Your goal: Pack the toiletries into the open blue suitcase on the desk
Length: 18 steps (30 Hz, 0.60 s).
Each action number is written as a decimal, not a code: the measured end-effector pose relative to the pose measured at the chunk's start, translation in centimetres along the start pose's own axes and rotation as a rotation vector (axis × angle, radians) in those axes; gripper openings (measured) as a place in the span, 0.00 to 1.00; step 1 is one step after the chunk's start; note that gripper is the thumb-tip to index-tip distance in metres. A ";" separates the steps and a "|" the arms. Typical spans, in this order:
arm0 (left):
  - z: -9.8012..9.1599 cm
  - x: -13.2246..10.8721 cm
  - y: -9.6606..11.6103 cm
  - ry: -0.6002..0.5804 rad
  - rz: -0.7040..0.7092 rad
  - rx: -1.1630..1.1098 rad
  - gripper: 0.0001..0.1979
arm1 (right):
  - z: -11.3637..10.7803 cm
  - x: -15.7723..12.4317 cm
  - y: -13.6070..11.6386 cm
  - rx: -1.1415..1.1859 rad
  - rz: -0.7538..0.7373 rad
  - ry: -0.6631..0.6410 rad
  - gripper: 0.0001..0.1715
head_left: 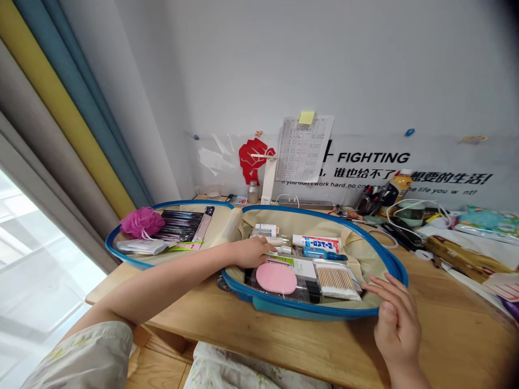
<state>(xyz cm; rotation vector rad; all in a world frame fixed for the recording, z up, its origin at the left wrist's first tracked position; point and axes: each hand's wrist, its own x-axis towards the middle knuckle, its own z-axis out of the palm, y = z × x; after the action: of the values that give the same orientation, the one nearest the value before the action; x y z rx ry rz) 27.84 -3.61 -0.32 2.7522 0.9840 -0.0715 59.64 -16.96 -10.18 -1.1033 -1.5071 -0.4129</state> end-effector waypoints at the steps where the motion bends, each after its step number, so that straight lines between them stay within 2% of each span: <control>1: -0.7 -0.4 -0.2 0.023 0.000 -0.005 0.21 | 0.0 0.0 0.0 -0.001 0.004 0.000 0.20; 3: -2.5 -1.6 -1.1 0.087 -0.011 -0.015 0.21 | 0.0 0.0 0.0 -0.005 0.008 -0.006 0.21; 5: -4.5 -3.3 -2.8 0.176 -0.086 -0.025 0.22 | 0.0 0.0 0.1 -0.007 -0.002 -0.007 0.20; 7: -6.2 -5.4 -5.0 0.241 -0.250 -0.013 0.23 | 0.0 0.0 0.1 -0.005 -0.025 -0.007 0.19; 9: -6.9 -7.6 -7.4 0.221 -0.412 0.034 0.23 | 0.0 0.1 0.1 -0.006 -0.040 -0.010 0.19; 11: -6.6 -9.7 -9.7 0.152 -0.511 0.074 0.21 | 0.0 0.0 0.2 -0.011 -0.041 -0.016 0.19; 13: -5.5 -11.4 -11.5 0.068 -0.577 0.101 0.19 | 0.0 0.0 0.3 -0.010 -0.032 -0.016 0.19; 18: -2.2 -14.3 -13.7 -0.090 -0.664 0.169 0.19 | 0.0 -0.2 0.4 -0.002 -0.010 -0.016 0.18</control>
<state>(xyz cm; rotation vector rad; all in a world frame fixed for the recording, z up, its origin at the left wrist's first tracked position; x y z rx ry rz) 8.06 -1.68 0.98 2.4005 1.8870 -0.3926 59.92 -16.87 -10.48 -1.1029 -1.5274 -0.4131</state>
